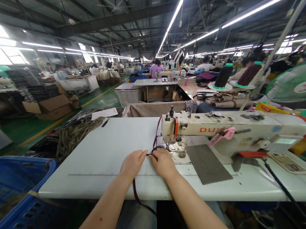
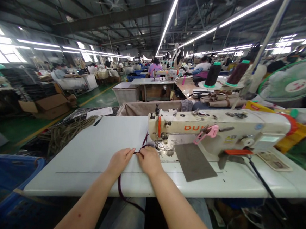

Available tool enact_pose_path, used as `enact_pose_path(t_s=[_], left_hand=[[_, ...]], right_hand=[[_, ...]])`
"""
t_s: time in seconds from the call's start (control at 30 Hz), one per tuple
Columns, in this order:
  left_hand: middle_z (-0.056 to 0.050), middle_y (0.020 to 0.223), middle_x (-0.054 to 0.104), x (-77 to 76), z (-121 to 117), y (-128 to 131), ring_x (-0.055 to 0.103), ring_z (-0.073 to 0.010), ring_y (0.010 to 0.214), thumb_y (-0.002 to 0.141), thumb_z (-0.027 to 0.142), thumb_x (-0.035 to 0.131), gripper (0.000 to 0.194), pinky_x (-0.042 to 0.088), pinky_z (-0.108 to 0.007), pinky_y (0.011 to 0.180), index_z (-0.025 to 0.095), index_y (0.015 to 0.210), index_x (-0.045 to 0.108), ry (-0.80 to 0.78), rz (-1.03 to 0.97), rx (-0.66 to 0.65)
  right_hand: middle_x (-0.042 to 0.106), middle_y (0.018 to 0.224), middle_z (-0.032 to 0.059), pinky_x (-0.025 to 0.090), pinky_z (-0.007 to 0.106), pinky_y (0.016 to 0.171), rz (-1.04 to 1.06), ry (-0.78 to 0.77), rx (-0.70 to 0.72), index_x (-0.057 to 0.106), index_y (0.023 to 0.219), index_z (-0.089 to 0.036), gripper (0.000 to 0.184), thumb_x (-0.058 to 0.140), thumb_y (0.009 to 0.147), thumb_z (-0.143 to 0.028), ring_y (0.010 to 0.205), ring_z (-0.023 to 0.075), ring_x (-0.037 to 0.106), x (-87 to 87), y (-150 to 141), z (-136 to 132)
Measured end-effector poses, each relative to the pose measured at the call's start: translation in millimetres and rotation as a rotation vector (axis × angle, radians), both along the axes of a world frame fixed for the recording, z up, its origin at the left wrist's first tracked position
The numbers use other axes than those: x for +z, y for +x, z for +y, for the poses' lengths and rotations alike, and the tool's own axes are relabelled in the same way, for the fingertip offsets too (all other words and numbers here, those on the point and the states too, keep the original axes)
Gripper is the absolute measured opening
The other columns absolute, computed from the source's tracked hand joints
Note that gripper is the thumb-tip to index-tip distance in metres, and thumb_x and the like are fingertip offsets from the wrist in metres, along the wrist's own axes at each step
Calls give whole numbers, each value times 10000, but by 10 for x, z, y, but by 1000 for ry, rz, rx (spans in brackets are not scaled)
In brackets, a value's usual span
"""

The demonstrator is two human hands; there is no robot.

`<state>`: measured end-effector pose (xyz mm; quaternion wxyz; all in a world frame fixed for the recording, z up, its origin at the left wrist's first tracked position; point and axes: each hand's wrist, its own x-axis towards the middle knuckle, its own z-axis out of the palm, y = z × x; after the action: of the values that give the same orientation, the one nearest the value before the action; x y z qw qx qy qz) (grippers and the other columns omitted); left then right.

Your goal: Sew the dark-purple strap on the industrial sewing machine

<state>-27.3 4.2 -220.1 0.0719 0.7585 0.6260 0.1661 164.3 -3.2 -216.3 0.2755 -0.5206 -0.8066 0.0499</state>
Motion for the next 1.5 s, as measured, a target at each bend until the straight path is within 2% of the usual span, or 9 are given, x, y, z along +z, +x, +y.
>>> enact_pose_path(t_s=[0.17,0.3,0.57,0.93,1.1,1.23,1.3,1.37,1.5], left_hand=[[-128,1121,812,122,42,78,759,-296,1015,1179,467,295,552,480,-377,791,204,1048,762,-70,219,17],[-164,1150,818,207,189,106,776,-334,1065,1174,471,305,577,520,-388,806,182,1111,800,-112,324,-15],[-195,1148,820,281,540,191,786,-338,1090,1171,477,284,630,550,-381,849,157,1111,822,-112,375,-35],[-253,1128,804,214,558,287,779,-402,1082,1165,472,299,642,566,-460,882,94,1121,816,-95,249,71],[-253,1091,793,219,443,291,757,-368,1048,1158,464,295,622,532,-444,897,113,1022,790,-126,51,66],[-128,841,749,217,197,107,707,-251,800,1125,636,242,729,533,-358,768,171,797,698,-301,-197,-114],[-103,819,722,239,85,4,690,-227,755,1010,835,396,757,549,-340,728,167,812,694,-516,-546,-191],[-111,945,739,273,17,-37,717,-231,828,827,917,657,773,582,-354,789,157,955,723,-674,-934,-173],[-132,1083,739,290,30,129,731,-242,929,691,717,943,722,616,-398,874,157,1077,702,-665,-1197,-76]], right_hand=[[659,811,17,388,302,795,-16,-43,5,721,786,-191,292,751,1068,-260,841,190,607,24,21,28],[676,822,27,389,303,798,-51,-73,2,743,810,-193,292,724,1086,-289,853,194,620,30,12,35],[719,934,26,511,365,923,-60,-128,-37,728,923,-175,261,647,1124,-322,920,207,676,-23,-19,131],[722,923,26,572,387,938,-20,-106,-61,707,900,-166,273,707,1106,-345,913,196,704,-88,-22,173],[689,848,7,559,357,888,48,-52,-68,673,820,-168,288,700,1092,-258,869,188,688,-116,54,165],[708,903,25,514,299,843,141,-10,-44,727,922,-175,182,646,1086,-174,906,185,684,-127,100,166],[725,951,37,494,290,866,178,9,-11,759,1012,-195,159,625,1083,-150,951,191,683,-123,84,155],[725,951,46,473,301,879,198,25,17,773,1021,-211,188,610,1080,-138,959,207,670,-115,57,131],[703,905,57,443,322,853,211,38,34,775,985,-209,214,597,1081,-141,922,229,643,-98,40,71]])
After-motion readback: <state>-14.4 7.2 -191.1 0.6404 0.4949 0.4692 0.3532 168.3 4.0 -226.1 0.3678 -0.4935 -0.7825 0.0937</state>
